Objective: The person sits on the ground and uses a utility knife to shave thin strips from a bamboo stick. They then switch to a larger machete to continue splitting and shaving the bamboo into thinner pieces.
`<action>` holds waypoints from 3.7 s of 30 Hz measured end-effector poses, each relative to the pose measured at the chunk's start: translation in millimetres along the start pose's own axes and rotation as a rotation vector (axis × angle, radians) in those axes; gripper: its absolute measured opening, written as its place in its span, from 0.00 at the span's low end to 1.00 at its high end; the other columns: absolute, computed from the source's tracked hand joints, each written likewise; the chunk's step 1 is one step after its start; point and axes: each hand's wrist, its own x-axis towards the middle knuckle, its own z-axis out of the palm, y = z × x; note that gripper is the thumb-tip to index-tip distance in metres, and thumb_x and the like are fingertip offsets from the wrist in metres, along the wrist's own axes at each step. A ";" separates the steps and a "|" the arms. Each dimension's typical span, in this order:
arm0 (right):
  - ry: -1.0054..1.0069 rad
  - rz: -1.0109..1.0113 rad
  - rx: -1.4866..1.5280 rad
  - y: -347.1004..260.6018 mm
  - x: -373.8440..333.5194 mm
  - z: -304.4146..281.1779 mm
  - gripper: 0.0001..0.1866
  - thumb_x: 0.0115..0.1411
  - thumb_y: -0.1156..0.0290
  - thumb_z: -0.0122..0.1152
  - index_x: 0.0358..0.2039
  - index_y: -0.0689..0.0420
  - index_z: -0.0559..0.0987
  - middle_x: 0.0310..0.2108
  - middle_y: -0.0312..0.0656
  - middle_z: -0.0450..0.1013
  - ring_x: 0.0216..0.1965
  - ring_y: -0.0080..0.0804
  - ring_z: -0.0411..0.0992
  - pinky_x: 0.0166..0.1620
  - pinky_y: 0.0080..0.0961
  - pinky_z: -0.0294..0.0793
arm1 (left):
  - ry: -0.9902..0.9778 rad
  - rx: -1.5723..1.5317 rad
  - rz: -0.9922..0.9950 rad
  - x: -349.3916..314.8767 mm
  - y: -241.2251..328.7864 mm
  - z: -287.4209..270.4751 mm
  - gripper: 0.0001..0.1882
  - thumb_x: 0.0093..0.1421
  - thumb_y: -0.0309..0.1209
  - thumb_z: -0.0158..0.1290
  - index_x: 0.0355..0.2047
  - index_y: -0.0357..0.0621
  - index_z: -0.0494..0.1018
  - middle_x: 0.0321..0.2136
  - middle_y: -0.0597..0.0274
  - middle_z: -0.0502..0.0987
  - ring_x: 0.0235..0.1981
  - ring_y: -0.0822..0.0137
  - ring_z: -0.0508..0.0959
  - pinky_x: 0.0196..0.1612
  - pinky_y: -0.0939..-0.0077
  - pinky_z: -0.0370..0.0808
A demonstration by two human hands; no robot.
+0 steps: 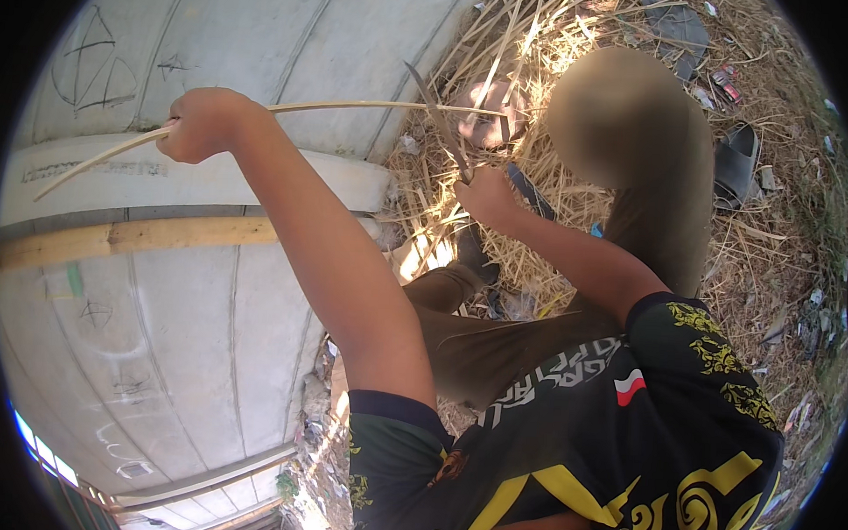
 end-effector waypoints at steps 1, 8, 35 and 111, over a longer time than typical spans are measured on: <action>0.012 -0.107 0.018 -10.4 -4.1 -0.8 0.16 0.56 0.60 0.63 0.32 0.63 0.84 0.24 0.53 0.79 0.29 0.46 0.81 0.36 0.42 0.78 | -0.007 -0.055 -0.050 -5.5 1.6 1.9 0.10 0.70 0.26 0.42 0.48 0.35 0.65 0.46 0.48 0.74 0.42 0.58 0.78 0.43 0.64 0.78; 0.058 -0.018 0.172 22.3 10.9 21.6 0.19 0.55 0.61 0.64 0.26 0.68 0.80 0.22 0.51 0.78 0.25 0.43 0.79 0.32 0.39 0.76 | -0.106 -0.749 -0.087 81.2 -84.0 34.7 0.19 0.67 0.33 0.46 0.58 0.45 0.69 0.52 0.57 0.75 0.53 0.68 0.73 0.64 0.68 0.61; -0.098 -0.270 0.153 -41.4 12.0 -42.4 0.23 0.53 0.57 0.66 0.26 0.70 0.80 0.21 0.52 0.76 0.26 0.42 0.75 0.36 0.40 0.75 | -1.309 -0.699 -0.059 3.7 10.2 -53.2 0.30 0.64 0.18 0.58 0.18 0.56 0.49 0.15 0.74 0.50 0.18 0.74 0.47 0.28 0.74 0.53; -0.354 -0.242 0.410 -99.0 -193.2 -96.8 0.19 0.62 0.69 0.70 0.23 0.51 0.67 0.15 0.27 0.61 0.13 0.15 0.60 0.17 0.19 0.57 | -0.450 -0.812 0.232 -80.6 154.9 -227.6 0.27 0.66 0.44 0.49 0.16 0.50 0.50 0.10 0.71 0.46 0.11 0.75 0.44 0.18 0.74 0.43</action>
